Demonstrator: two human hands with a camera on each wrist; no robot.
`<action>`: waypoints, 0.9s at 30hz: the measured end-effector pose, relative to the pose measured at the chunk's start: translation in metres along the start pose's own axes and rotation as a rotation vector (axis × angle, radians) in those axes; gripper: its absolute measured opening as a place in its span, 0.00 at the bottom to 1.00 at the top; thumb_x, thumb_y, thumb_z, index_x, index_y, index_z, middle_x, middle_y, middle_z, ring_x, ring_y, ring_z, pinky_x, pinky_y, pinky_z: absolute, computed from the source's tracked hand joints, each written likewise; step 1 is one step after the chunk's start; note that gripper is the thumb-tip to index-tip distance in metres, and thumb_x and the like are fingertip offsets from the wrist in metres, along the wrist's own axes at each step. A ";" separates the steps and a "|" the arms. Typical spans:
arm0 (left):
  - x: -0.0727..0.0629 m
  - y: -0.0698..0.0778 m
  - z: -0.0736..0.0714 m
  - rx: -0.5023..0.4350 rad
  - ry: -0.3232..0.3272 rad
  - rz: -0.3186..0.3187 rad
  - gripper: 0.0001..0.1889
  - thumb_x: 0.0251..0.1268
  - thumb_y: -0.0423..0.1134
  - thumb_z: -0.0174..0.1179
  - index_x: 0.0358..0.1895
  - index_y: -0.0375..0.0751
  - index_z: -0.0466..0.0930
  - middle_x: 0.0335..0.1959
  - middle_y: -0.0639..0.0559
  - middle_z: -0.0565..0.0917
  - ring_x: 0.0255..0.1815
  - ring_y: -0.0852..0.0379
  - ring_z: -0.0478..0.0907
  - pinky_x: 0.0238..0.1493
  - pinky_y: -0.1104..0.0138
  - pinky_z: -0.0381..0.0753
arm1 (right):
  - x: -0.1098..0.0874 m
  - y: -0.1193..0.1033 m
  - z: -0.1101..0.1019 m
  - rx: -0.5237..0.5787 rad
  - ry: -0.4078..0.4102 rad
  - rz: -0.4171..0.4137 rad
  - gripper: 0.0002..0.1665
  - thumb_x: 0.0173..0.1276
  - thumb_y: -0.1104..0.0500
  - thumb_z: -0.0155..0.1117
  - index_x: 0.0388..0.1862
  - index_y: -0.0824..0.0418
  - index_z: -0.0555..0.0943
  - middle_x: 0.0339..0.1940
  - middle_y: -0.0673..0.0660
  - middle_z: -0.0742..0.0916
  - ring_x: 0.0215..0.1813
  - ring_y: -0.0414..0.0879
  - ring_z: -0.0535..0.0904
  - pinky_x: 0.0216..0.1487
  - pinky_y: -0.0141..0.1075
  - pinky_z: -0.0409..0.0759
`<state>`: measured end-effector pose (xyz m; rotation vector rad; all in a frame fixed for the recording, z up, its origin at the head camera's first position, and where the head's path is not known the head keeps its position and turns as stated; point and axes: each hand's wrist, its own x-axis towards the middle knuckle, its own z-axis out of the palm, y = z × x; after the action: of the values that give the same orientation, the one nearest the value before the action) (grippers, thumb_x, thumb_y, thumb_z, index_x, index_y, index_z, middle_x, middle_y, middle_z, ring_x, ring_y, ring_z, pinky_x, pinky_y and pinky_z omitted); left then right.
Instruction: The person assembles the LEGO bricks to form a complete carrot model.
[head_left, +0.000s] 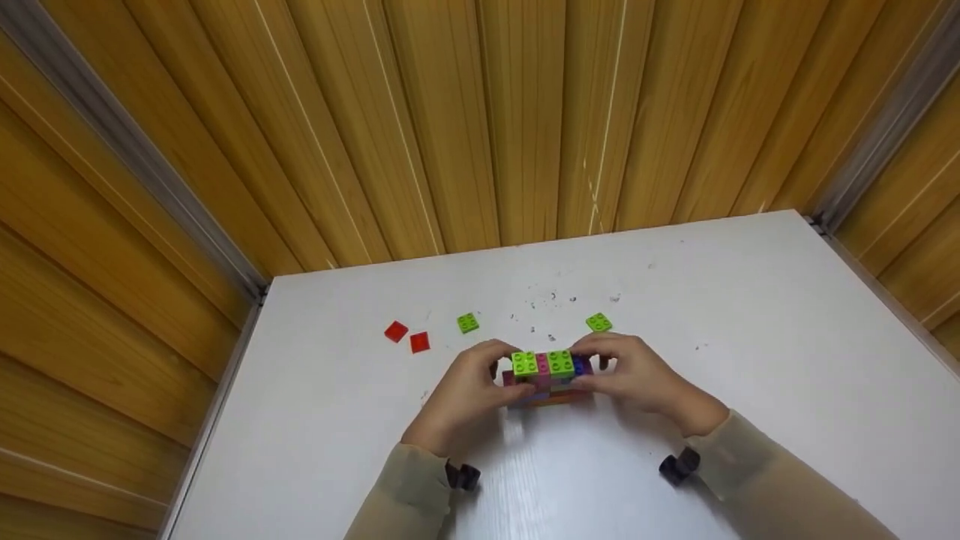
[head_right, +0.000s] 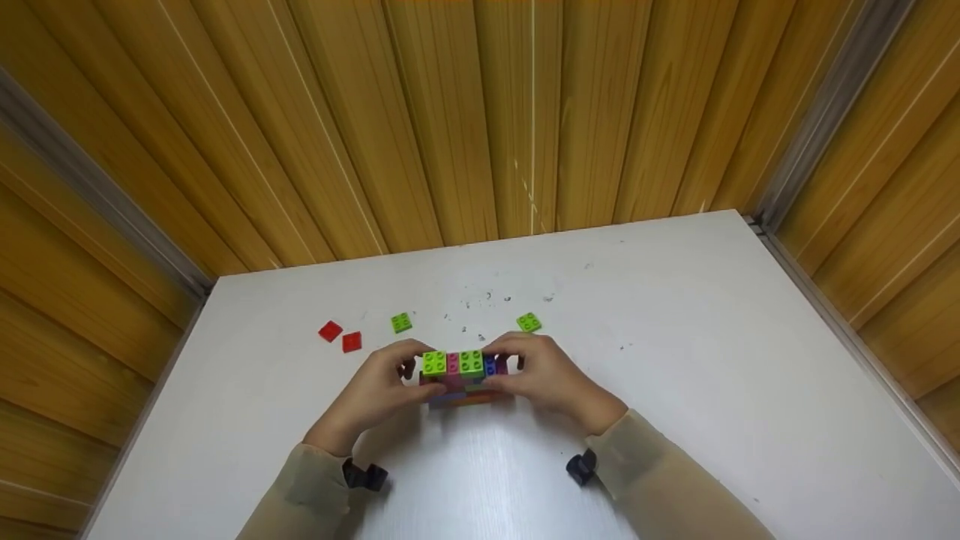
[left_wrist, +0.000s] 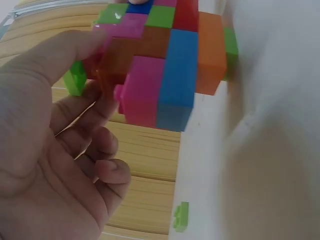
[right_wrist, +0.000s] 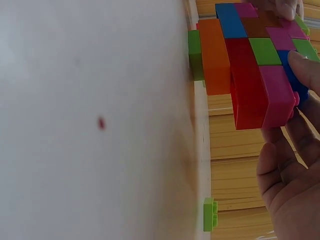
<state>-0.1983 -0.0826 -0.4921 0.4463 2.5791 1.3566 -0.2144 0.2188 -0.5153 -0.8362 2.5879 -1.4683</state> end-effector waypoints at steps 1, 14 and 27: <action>0.000 -0.002 0.000 -0.011 -0.004 -0.012 0.22 0.68 0.48 0.83 0.63 0.62 0.90 0.59 0.64 0.89 0.58 0.54 0.80 0.69 0.51 0.86 | 0.001 0.000 -0.001 -0.003 -0.007 0.004 0.21 0.71 0.55 0.85 0.61 0.56 0.93 0.60 0.56 0.94 0.53 0.39 0.83 0.56 0.36 0.82; 0.003 -0.008 0.000 -0.084 -0.032 -0.065 0.21 0.69 0.46 0.82 0.62 0.64 0.90 0.60 0.65 0.89 0.57 0.55 0.81 0.67 0.55 0.86 | 0.029 -0.001 -0.041 -0.059 0.134 0.169 0.19 0.84 0.51 0.72 0.67 0.57 0.91 0.61 0.55 0.95 0.58 0.47 0.87 0.62 0.37 0.83; 0.003 -0.007 0.005 -0.109 -0.050 -0.123 0.23 0.67 0.47 0.84 0.62 0.65 0.89 0.60 0.65 0.89 0.61 0.54 0.82 0.77 0.49 0.84 | 0.051 0.033 -0.051 -0.197 0.046 0.349 0.22 0.80 0.64 0.69 0.71 0.63 0.88 0.67 0.67 0.90 0.59 0.59 0.82 0.56 0.46 0.83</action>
<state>-0.2009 -0.0809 -0.5009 0.2941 2.4350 1.4153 -0.2871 0.2475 -0.5029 -0.3373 2.7641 -1.1643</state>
